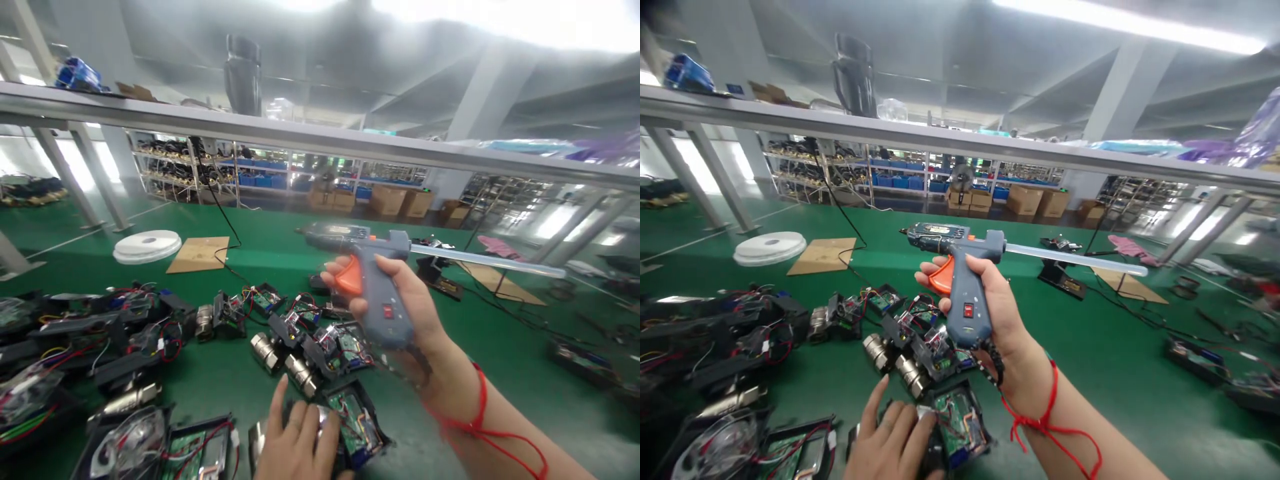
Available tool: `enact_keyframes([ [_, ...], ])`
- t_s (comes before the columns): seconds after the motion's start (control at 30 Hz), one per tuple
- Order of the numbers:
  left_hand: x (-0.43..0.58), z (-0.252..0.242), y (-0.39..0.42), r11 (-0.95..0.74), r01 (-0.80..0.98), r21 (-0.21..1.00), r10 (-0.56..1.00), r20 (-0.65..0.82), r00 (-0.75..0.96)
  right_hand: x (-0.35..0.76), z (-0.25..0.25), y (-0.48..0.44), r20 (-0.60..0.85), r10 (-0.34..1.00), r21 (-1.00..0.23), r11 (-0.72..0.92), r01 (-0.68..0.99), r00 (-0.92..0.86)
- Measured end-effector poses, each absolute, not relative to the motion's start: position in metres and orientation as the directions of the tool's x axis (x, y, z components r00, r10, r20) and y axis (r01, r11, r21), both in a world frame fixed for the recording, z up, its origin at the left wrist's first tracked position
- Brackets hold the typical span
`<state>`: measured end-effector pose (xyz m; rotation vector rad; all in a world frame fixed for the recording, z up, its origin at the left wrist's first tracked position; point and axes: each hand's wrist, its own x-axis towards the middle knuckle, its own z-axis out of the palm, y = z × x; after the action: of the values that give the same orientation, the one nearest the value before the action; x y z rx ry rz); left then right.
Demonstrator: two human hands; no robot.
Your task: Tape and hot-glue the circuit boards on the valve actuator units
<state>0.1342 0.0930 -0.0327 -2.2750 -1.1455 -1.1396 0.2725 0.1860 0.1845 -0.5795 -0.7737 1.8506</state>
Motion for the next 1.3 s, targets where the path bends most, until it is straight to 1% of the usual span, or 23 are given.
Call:
enact_keyframes([
  [0.07,0.15,-0.033,0.094,-0.551,0.831,0.08,0.544,0.789,0.285,0.269,0.182,0.186,-0.054,0.93,-0.737,-0.283,-0.614,-0.364],
  [0.1,0.154,-0.029,0.095,-0.545,0.835,0.074,0.55,0.783,0.29,0.268,0.182,0.186,-0.058,0.93,-0.739,-0.284,-0.611,-0.362],
  [0.17,0.148,-0.013,0.101,-0.605,0.796,-0.003,0.519,0.757,0.397,0.267,0.181,0.186,-0.058,0.93,-0.744,-0.284,-0.605,-0.364],
  [0.23,0.132,0.01,0.112,-0.733,0.674,-0.09,0.456,0.67,0.586,0.267,0.181,0.187,-0.045,0.925,-0.756,-0.278,-0.593,-0.376],
  [0.3,0.114,0.03,0.126,-0.839,0.543,-0.028,0.451,0.523,0.723,0.267,0.182,0.188,-0.036,0.92,-0.767,-0.275,-0.58,-0.389],
  [0.37,0.104,0.039,0.139,-0.866,0.492,0.091,0.482,0.417,0.77,0.267,0.182,0.189,-0.048,0.922,-0.77,-0.279,-0.573,-0.384],
  [0.43,0.105,0.036,0.148,-0.867,0.469,0.168,0.497,0.359,0.79,0.266,0.183,0.19,-0.067,0.927,-0.772,-0.283,-0.569,-0.369],
  [0.5,0.114,0.027,0.15,-0.865,0.459,0.202,0.501,0.361,0.786,0.264,0.184,0.192,-0.07,0.929,-0.773,-0.281,-0.568,-0.364],
  [0.6,0.132,0.011,0.145,-0.857,0.468,0.218,0.514,0.443,0.735,0.263,0.183,0.194,-0.072,0.925,-0.76,-0.294,-0.579,-0.374],
  [0.7,0.153,-0.001,0.137,-0.842,0.498,0.209,0.527,0.516,0.675,0.263,0.18,0.197,-0.065,0.921,-0.755,-0.298,-0.584,-0.385],
  [0.77,0.169,-0.006,0.132,-0.811,0.545,0.213,0.554,0.58,0.598,0.264,0.178,0.199,-0.044,0.915,-0.766,-0.289,-0.575,-0.401],
  [0.83,0.182,-0.008,0.129,-0.751,0.612,0.247,0.603,0.633,0.486,0.265,0.177,0.199,-0.04,0.91,-0.776,-0.289,-0.561,-0.413],
  [0.9,0.188,-0.005,0.127,-0.701,0.653,0.287,0.647,0.64,0.414,0.266,0.178,0.199,-0.057,0.914,-0.781,-0.291,-0.552,-0.402],
  [0.93,0.186,-0.003,0.127,-0.697,0.655,0.291,0.653,0.634,0.414,0.266,0.179,0.198,-0.071,0.92,-0.782,-0.291,-0.551,-0.386],
  [1.0,0.176,0.003,0.129,-0.733,0.634,0.246,0.617,0.631,0.469,0.267,0.182,0.197,-0.09,0.929,-0.784,-0.288,-0.55,-0.358],
  [1.07,0.161,0.009,0.133,-0.781,0.605,0.155,0.537,0.661,0.524,0.269,0.185,0.197,-0.102,0.934,-0.78,-0.288,-0.555,-0.342],
  [1.13,0.148,0.011,0.138,-0.798,0.598,0.074,0.471,0.695,0.543,0.27,0.185,0.198,-0.095,0.936,-0.773,-0.284,-0.567,-0.339],
  [1.2,0.144,0.009,0.142,-0.8,0.599,0.03,0.439,0.711,0.55,0.271,0.183,0.199,-0.081,0.932,-0.763,-0.286,-0.58,-0.353],
  [1.3,0.15,0.002,0.147,-0.802,0.598,0.003,0.437,0.685,0.583,0.271,0.181,0.201,-0.071,0.923,-0.754,-0.298,-0.586,-0.379],
])
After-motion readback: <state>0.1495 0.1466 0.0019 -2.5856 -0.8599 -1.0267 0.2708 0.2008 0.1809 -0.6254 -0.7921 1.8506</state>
